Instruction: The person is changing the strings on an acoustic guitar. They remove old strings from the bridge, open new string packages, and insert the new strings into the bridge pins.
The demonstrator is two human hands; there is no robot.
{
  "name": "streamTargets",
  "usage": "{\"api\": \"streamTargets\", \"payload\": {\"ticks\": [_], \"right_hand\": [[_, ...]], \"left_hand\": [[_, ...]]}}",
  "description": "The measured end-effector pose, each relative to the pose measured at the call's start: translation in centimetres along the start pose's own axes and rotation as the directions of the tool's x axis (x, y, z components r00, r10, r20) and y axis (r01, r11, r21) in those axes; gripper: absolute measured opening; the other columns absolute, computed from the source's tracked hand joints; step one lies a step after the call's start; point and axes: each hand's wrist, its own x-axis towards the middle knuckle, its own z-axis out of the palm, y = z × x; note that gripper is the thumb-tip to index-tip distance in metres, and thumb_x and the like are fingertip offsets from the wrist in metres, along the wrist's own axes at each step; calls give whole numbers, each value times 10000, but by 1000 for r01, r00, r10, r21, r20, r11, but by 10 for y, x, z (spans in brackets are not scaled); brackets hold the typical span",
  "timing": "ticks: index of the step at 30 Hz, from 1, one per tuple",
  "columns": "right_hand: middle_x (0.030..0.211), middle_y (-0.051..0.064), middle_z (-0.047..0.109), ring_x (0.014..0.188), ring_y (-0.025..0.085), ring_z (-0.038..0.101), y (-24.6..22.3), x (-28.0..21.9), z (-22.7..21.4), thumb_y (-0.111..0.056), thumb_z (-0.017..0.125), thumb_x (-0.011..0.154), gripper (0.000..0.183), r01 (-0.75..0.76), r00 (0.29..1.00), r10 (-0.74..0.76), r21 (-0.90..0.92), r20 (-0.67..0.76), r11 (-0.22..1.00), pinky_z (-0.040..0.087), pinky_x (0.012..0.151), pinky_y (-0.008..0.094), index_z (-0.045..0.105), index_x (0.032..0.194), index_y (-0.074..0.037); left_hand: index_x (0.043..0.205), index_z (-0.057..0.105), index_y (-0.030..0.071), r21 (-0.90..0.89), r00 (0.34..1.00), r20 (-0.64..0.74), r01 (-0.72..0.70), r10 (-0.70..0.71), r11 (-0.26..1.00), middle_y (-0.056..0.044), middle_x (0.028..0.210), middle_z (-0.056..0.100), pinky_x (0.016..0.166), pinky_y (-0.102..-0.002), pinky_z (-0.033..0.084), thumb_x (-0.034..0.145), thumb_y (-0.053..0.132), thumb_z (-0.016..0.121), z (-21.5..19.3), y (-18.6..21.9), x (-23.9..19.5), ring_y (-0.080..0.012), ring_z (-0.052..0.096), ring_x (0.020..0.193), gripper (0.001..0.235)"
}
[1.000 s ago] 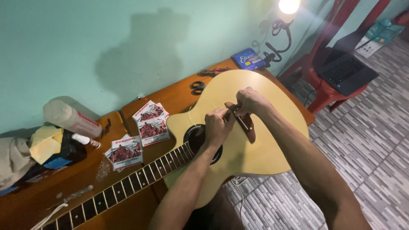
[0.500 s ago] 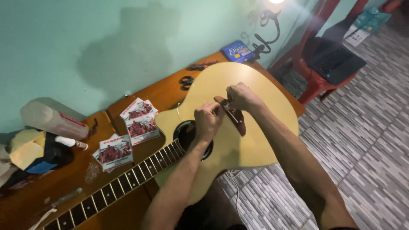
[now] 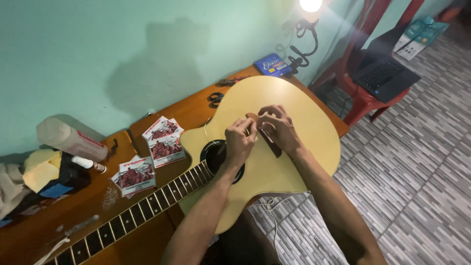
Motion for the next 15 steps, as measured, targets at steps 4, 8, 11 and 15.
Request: {"api": "streamTargets", "payload": {"ticks": [4,8,11,15], "right_hand": [[887,38,705,859,264,667,25,2,18,-49,781,861,116,8,1000,-7,74,-12,997,576,811,373,757,872,-161],[778,39,698,766,272,687,17,10,18,-3,758,850,138,-57,998,54,103,36,993,582,735,360,739,831,-139],[747,58,677,730,279,677,23,16,19,41,742,839,162,-91,994,83,117,70,989,572,705,368,716,845,-118],[715,56,658,696,243,679,29,22,24,75,697,857,211,-152,982,134,138,130,979,568,677,365,709,836,-135]], "left_hand": [[793,693,131,-9,1000,-19,-6,6,1000,-70,658,594,528,-281,533,897,78,690,-3,3,4,-216,645,579,117],[806,682,119,-17,996,-73,-47,45,999,-58,651,556,511,-260,518,917,73,685,-6,7,0,-197,615,547,119],[803,691,116,-20,987,-136,-84,81,996,-46,639,535,486,-245,502,921,79,681,-4,6,2,-180,584,504,125],[776,692,131,-2,978,-192,-81,79,997,-22,623,514,472,-232,482,917,72,663,-7,5,4,-161,558,478,155]]}}
